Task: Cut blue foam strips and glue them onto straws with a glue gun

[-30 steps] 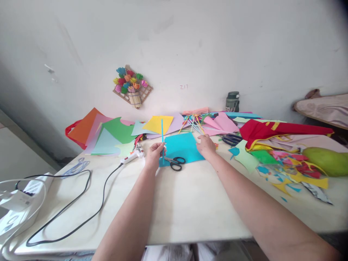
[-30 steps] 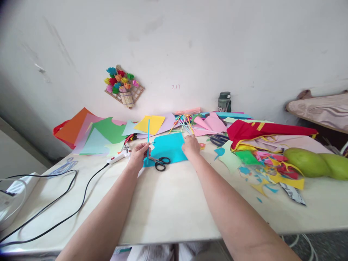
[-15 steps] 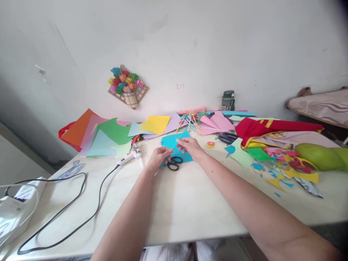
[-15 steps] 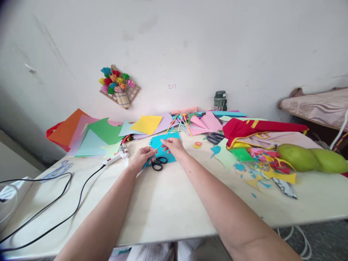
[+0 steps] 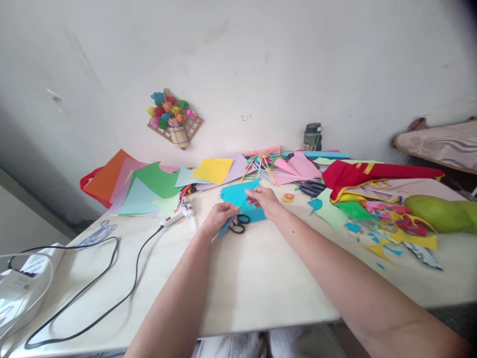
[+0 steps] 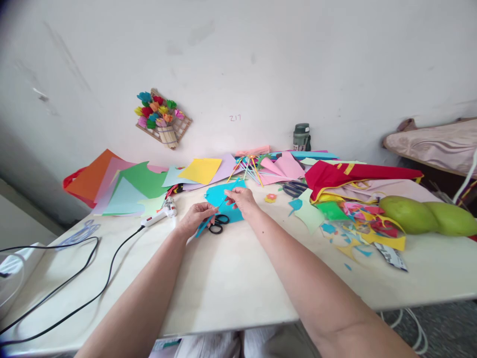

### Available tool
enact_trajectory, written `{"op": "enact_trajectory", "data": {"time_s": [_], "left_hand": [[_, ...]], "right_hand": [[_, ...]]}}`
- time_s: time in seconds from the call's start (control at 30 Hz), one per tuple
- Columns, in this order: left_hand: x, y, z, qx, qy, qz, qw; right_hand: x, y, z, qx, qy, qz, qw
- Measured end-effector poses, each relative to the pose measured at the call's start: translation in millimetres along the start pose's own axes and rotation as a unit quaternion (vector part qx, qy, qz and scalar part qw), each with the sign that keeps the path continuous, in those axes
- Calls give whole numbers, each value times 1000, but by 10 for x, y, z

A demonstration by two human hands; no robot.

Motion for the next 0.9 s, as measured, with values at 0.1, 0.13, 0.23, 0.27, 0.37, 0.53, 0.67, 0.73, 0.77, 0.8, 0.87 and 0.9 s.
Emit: {"op": "enact_trajectory", "data": {"time_s": [0.1,0.13,0.23,0.27,0.37,0.53,0.67,0.73,0.77,0.8,0.87,0.9], "left_hand": [[-5,-9,-5,-16,0,8,1000],[-8,-16,-5,-21,4,15,1000],[-14,-33,2,-29,22,30,999],[-14,-34,4,-30,27,30,999],[-7,-20,12,-34,21,20,999],[21,-14,56,-37,-23,-3,999],[30,-126,67,-46,-49,11,998],[22,-225,41,-82,-57,47,994],[17,-277,22,-112,-65,69,989],[12,-324,4,-150,-71,89,982],[1,-401,-6,-231,-65,128,962],[-2,-429,3,-267,-56,144,951]], "right_hand": [[-1,-3,6,-1,3,4,1000],[2,8,8,-2,3,-2,1000],[12,43,19,-9,8,-22,1000],[13,45,24,-13,11,-23,1000],[-1,10,34,-23,12,-7,1000],[-43,-50,50,-31,8,28,999],[-63,-92,54,-66,10,37,997],[-68,-122,65,-64,28,13,997],[-69,-136,73,-56,40,-10,998],[-70,-152,82,-44,52,-36,997],[-74,-199,98,-21,67,-73,995],[-80,-227,101,-15,67,-82,994]]}}
Point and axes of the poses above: each hand's wrist, its own x-axis away from the middle knuckle, its own y-axis out of the palm, z = x × y, the point moved 4 cm from there along -x, towards the middle knuckle, and after that the axes turned 3 degrees about -y, right-handed, at the moved point
